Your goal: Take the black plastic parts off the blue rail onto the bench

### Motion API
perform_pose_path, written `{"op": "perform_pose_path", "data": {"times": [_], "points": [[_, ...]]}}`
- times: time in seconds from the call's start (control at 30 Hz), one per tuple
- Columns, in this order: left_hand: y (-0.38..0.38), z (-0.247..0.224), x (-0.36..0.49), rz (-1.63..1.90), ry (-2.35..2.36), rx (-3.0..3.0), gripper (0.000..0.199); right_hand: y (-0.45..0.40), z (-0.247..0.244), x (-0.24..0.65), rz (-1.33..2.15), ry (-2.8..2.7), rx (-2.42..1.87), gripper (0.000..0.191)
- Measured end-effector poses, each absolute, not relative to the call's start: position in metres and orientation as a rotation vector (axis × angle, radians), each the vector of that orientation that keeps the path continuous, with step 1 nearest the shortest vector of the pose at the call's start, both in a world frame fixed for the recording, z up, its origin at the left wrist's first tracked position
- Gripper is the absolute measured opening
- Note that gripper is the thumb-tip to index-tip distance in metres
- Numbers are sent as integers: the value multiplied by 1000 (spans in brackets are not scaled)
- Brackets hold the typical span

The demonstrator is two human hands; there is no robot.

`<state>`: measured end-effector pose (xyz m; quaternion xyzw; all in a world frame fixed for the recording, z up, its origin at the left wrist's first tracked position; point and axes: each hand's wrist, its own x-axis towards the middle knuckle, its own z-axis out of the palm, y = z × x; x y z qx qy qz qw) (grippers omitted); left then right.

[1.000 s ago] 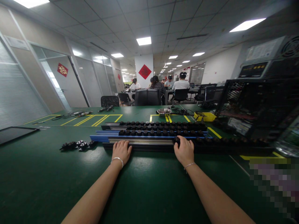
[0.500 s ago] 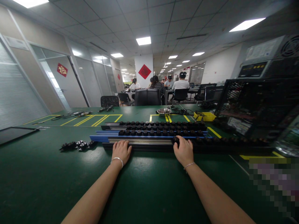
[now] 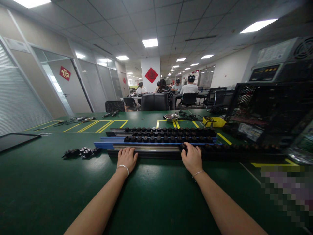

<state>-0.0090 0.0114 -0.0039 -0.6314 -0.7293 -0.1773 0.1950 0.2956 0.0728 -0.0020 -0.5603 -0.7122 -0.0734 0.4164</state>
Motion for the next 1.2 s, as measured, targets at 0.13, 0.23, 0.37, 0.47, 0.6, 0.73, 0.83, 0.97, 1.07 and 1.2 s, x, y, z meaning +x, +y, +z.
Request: {"op": "perform_pose_path", "data": {"times": [0.13, 0.23, 0.37, 0.47, 0.6, 0.73, 0.83, 0.97, 1.07, 1.2], "points": [[11, -4, -9, -496, -2047, -1770, 39, 73, -2, 296, -186, -1801, -1399, 33], [11, -4, -9, -499, -2041, -1774, 40, 73, -2, 296, -189, -1809, -1386, 33], [11, -5, -10, -505, -2033, -1778, 40, 73, -2, 296, -184, -1816, -1381, 33], [10, -4, -10, -501, -2038, -1780, 40, 72, -2, 295, -176, -1818, -1377, 33], [10, -4, -9, -494, -2039, -1784, 41, 71, -2, 294, -171, -1828, -1351, 33], [11, -4, -9, -498, -2026, -1779, 41, 71, -2, 294, -174, -1827, -1338, 33], [12, -5, -9, -500, -2012, -1777, 41, 70, -1, 294, -160, -1829, -1331, 33], [12, -6, -10, -501, -2007, -1772, 41, 69, 0, 293, -131, -1838, -1299, 33], [12, -7, -10, -500, -2009, -1768, 42, 68, 0, 293, -105, -1851, -1270, 33], [11, -6, -9, -494, -2017, -1768, 41, 68, 1, 292, -89, -1862, -1254, 33]]}}
